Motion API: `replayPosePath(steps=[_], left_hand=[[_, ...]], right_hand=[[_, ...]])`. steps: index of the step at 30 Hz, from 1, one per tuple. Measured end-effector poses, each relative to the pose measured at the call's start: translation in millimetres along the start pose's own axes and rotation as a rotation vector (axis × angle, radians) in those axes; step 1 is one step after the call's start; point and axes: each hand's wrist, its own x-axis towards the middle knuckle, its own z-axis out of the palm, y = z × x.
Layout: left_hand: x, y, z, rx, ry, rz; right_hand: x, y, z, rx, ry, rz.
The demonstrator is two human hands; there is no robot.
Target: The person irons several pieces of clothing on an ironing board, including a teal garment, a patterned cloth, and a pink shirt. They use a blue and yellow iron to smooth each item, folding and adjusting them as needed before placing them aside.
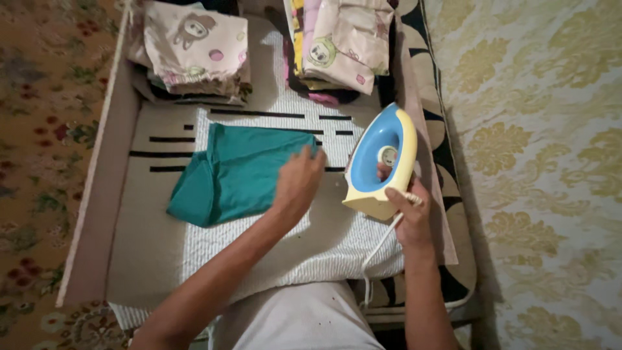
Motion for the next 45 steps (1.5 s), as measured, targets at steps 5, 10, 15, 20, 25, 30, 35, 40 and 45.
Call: replayPosePath(steps=[5, 10, 15, 20, 25, 30, 35, 40, 45], left_hand=[[-38.7, -67.4, -68.0, -0.253, 0.093, -0.277], [-106.5, -82.5, -125.9, -0.013, 0.115, -0.447], [-103.7, -75.7, -116.1, -0.043, 0.114, -0.103], [-93.9, -89.8, -77.5, 0.088, -0.175, -0.035], [-102.3, -106.3, -68.9, 0.010, -0.119, 0.052], [-97.7, -107.5, -77.1, -0.092, -0.098, 0.066], [-88.5, -102.8, -63.7, 0.047, 0.011, -0.012], [-72.9, -121.7, -78.6, -0.105, 0.024, -0.088], [-15.8, -164.1, -130.3, -0.354, 0.150, -0.175]], right_hand=[[-1.4, 0.8, -8.3, -0.144, -0.066, -0.093], [0.6, -0.8, 0.0, -0.138, -0.068, -0.096], [15.1, 29.5, -11.2, -0.437, -0.017, -0.178], [23.3, 65.0, -24.7, -0.520, 0.095, -0.256], [10.5, 67.1, -38.3, -0.600, 0.114, -0.371], [2.6, 76.9, -34.8, -0.685, 0.128, -0.365], [5.0, 86.3, -34.4, -0.504, 0.148, -0.328], [4.3, 83.6, -31.1, -0.554, 0.159, -0.342], [4.2, 79.9, -29.2, -0.619, 0.146, -0.396]])
